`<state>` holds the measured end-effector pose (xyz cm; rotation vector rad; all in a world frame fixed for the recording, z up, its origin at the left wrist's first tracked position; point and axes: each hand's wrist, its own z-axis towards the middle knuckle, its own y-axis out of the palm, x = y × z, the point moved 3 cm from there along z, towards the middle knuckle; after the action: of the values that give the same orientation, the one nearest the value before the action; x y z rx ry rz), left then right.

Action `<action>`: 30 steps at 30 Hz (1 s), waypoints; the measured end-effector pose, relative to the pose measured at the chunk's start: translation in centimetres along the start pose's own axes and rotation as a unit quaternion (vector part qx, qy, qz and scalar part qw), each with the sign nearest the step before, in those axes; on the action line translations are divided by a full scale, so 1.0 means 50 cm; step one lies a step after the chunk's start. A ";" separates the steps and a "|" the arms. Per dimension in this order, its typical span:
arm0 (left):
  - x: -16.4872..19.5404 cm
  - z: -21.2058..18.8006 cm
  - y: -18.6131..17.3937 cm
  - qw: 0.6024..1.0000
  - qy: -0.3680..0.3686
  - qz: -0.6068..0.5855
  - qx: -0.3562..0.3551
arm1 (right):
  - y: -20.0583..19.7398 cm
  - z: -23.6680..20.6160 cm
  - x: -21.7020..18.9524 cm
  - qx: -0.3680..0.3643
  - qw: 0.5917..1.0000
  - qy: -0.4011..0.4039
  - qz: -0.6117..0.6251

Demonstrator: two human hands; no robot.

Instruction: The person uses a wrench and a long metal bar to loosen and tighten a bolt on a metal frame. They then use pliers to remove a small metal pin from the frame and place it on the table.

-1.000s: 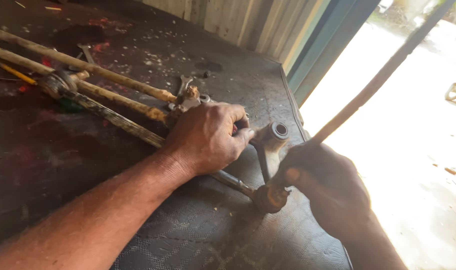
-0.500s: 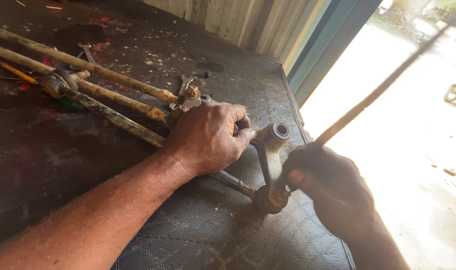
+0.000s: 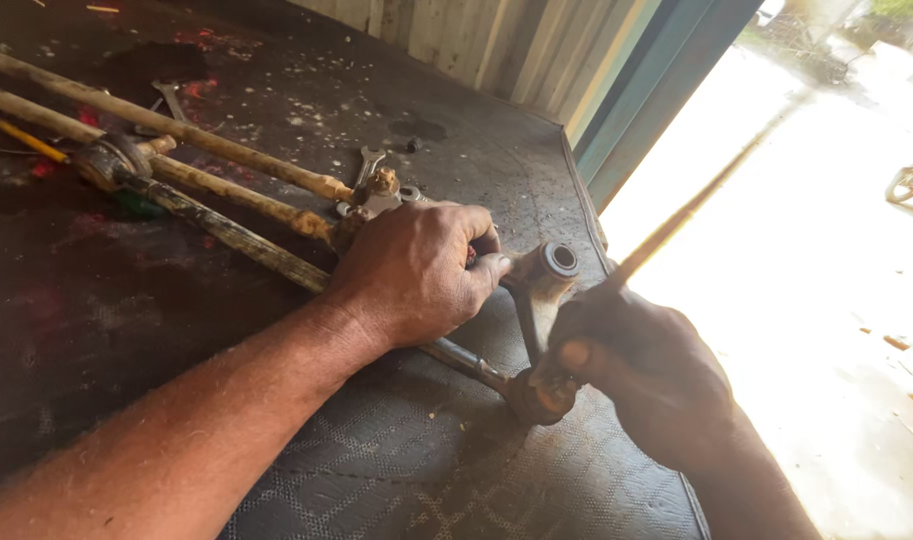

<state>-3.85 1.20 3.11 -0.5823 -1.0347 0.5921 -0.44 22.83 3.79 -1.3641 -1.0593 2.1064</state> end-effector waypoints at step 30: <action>-0.003 0.002 -0.001 0.999 0.020 -0.019 0.026 | 0.020 -0.125 -0.047 0.262 0.901 -0.038 -0.343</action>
<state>-3.98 1.07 3.08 -0.5246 -0.9887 0.5701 6.27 22.96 2.94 -0.5369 -0.7546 1.7192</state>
